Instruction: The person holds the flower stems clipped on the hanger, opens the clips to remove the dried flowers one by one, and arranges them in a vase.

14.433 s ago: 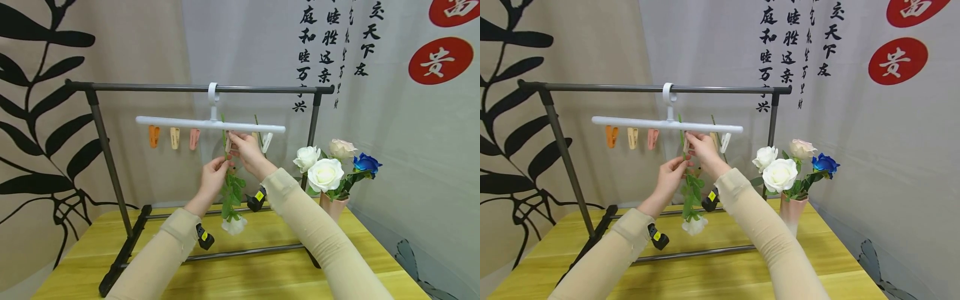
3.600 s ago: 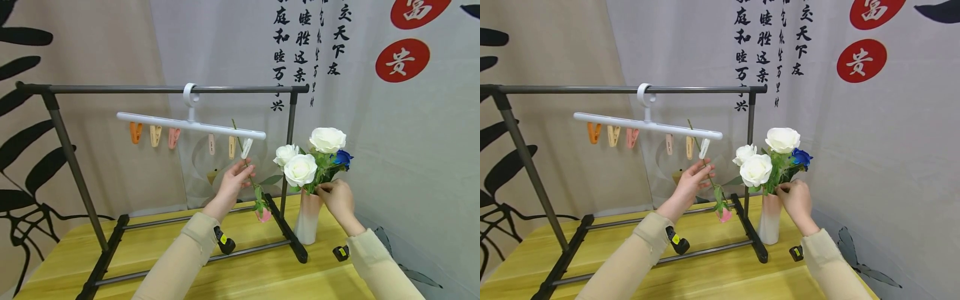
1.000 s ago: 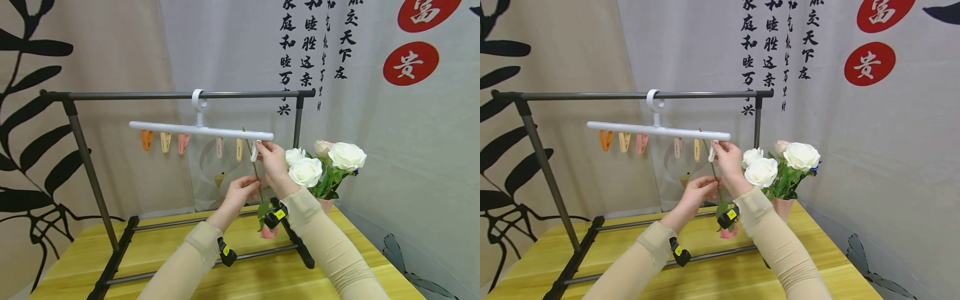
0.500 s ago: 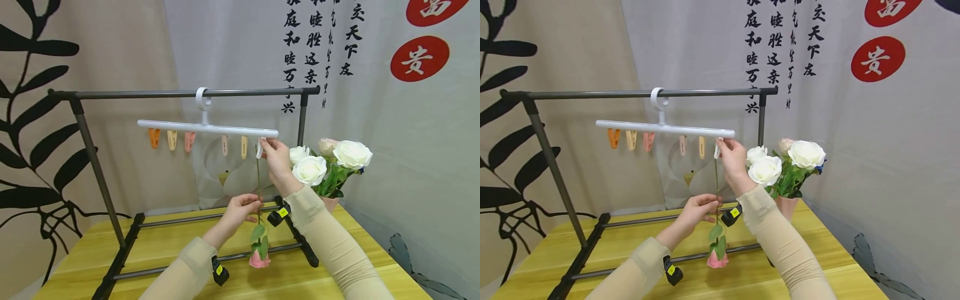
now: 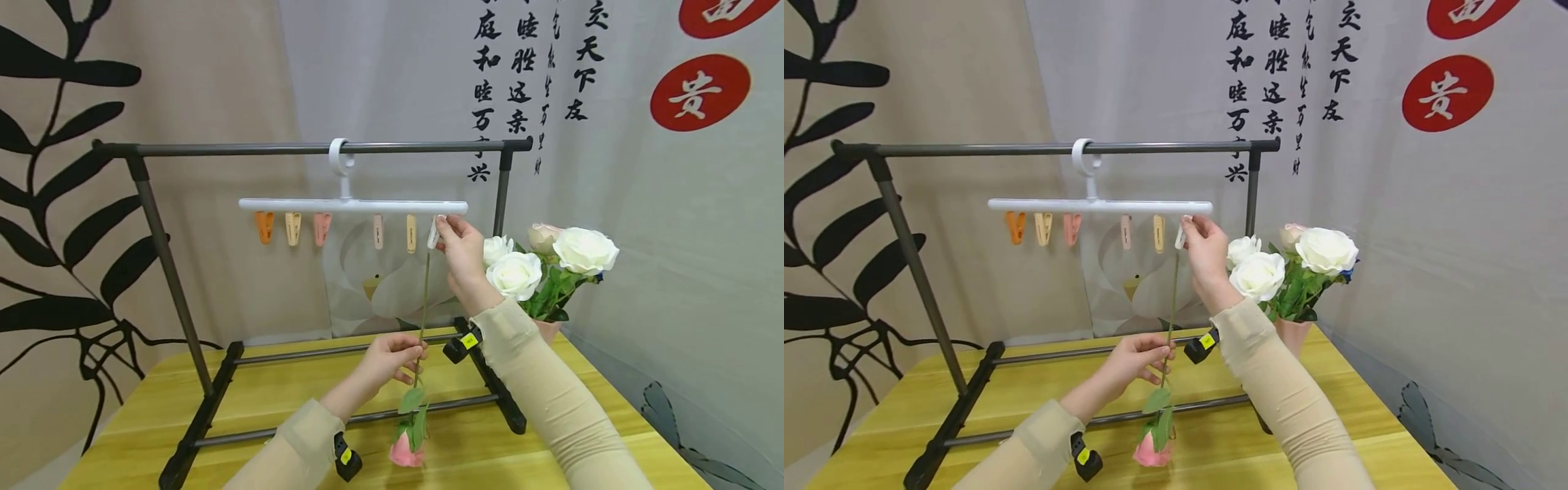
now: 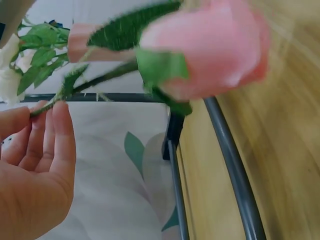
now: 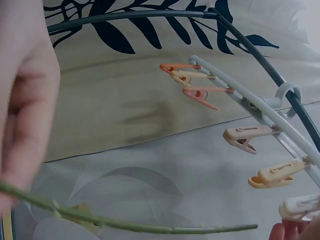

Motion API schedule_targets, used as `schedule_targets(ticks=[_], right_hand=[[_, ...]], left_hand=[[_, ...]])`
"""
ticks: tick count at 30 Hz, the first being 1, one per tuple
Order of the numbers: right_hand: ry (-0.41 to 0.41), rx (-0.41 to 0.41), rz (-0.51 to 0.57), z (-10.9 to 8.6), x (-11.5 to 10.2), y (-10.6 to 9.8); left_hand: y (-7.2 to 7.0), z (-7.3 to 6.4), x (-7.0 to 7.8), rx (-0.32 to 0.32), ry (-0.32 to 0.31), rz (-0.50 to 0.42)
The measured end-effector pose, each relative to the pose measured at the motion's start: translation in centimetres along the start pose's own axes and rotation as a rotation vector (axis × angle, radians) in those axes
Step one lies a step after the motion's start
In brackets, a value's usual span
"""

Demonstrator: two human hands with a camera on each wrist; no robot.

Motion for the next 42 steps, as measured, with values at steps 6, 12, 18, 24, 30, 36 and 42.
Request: schedule_targets(ticks=[6, 12, 18, 24, 30, 36, 42], right_hand=[[0.055, -0.004, -0.005, 0.1, -0.1, -0.3], [0.081, -0.036, -0.035, -0.3, 0.0, -0.8], [0.184, -0.206, -0.111, -3.2, 1.0, -2.5], [0.074, -0.437, -0.369, -7.5, 2.7, -4.6], [-0.731, -0.72, -0.816, -9.8, 4.3, -5.1], [-1.374, -0.85, -1.019, -9.9, 5.9, -4.6], [-1.658, -0.885, -1.029, -9.9, 6.9, -4.5]], left_hand=[[-0.9, -1.4, 0.2, -0.07, -0.01, 0.019], [-2.1, -2.6, 0.9, -0.055, -0.005, 0.045], [-3.4, -3.5, 1.2, -0.023, 0.01, 0.047], [-4.6, -4.5, 1.6, -0.006, -0.001, 0.07], [-5.3, -5.6, 1.7, -0.042, -0.032, 0.071], [-5.5, -7.2, 1.6, -0.058, -0.073, 0.067], [-5.3, -8.5, 1.8, -0.096, -0.086, 0.05]])
Point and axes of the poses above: each hand's wrist, its own z-axis towards the middle knuckle, its own y-axis out of the palm, x = y × z, the point moved 1 cm from there along z, towards the middle knuckle, and after that the axes turned 3 degrees about x, right-handed, at the moved point
